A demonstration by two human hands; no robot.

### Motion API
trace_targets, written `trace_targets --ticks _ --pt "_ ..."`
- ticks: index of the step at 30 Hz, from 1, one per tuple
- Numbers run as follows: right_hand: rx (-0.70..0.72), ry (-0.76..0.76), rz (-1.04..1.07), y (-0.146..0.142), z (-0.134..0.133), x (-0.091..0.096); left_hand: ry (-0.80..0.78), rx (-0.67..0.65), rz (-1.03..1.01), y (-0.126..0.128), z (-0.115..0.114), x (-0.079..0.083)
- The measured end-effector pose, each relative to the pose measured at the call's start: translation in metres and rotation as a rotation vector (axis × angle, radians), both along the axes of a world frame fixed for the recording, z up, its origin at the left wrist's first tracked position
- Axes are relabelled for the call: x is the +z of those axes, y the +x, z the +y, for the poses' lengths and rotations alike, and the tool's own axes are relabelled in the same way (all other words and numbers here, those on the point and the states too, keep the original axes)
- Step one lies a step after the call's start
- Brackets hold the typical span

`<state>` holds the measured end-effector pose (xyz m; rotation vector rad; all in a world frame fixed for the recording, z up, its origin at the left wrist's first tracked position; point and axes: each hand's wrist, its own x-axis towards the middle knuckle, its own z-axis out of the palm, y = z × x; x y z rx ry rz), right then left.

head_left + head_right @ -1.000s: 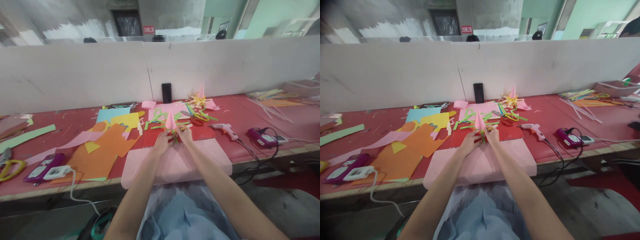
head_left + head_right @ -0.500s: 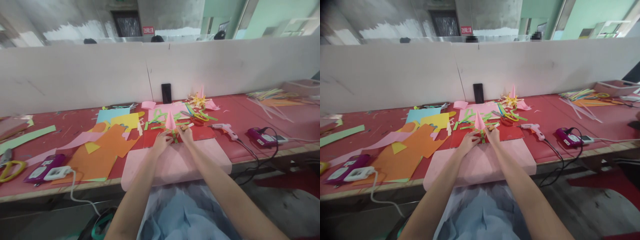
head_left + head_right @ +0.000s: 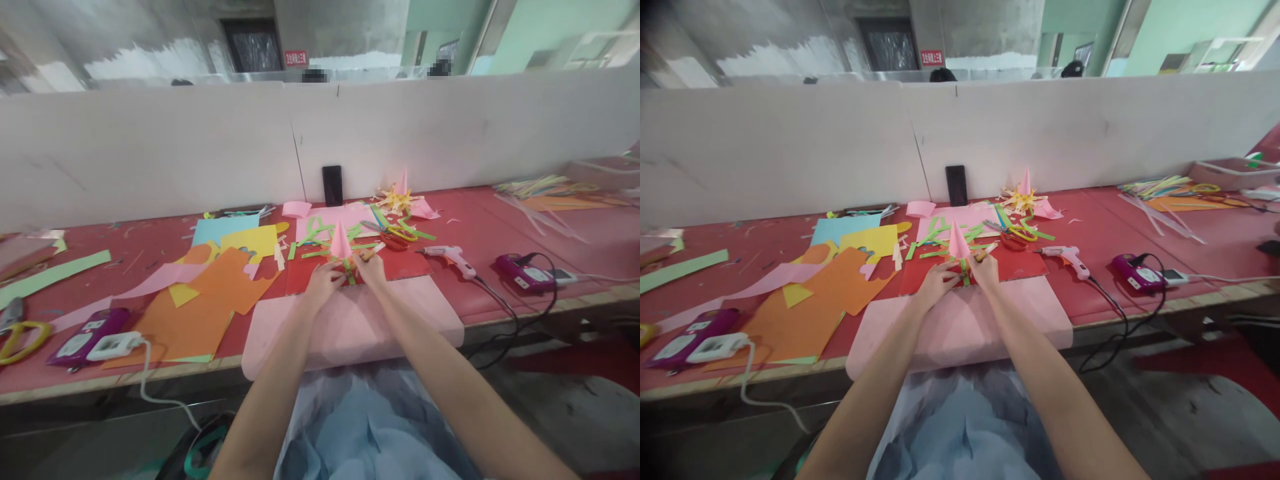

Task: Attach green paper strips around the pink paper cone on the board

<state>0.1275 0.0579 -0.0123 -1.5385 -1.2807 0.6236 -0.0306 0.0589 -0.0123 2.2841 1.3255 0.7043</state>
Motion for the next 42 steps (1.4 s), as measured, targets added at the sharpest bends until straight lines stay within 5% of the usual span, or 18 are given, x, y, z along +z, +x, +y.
trace_targets --ticks 10,17,24,31,42 --pt "-0.024 0.004 -0.015 0.001 -0.001 0.003 -0.017 0.027 -0.001 0.002 -0.004 0.005" --pt "-0.111 0.057 0.25 0.003 -0.001 0.004 0.078 0.13 -0.168 0.005 -0.01 0.015" --pt "-0.036 0.068 0.182 0.002 -0.002 0.006 0.126 0.147 -0.117 0.004 -0.007 0.01" --pt "-0.121 0.008 0.16 0.002 -0.005 0.008 0.137 0.092 -0.088 0.005 -0.006 0.005" --pt "-0.041 -0.003 0.113 0.004 -0.004 0.005 0.058 0.096 0.161 0.009 -0.011 0.007"
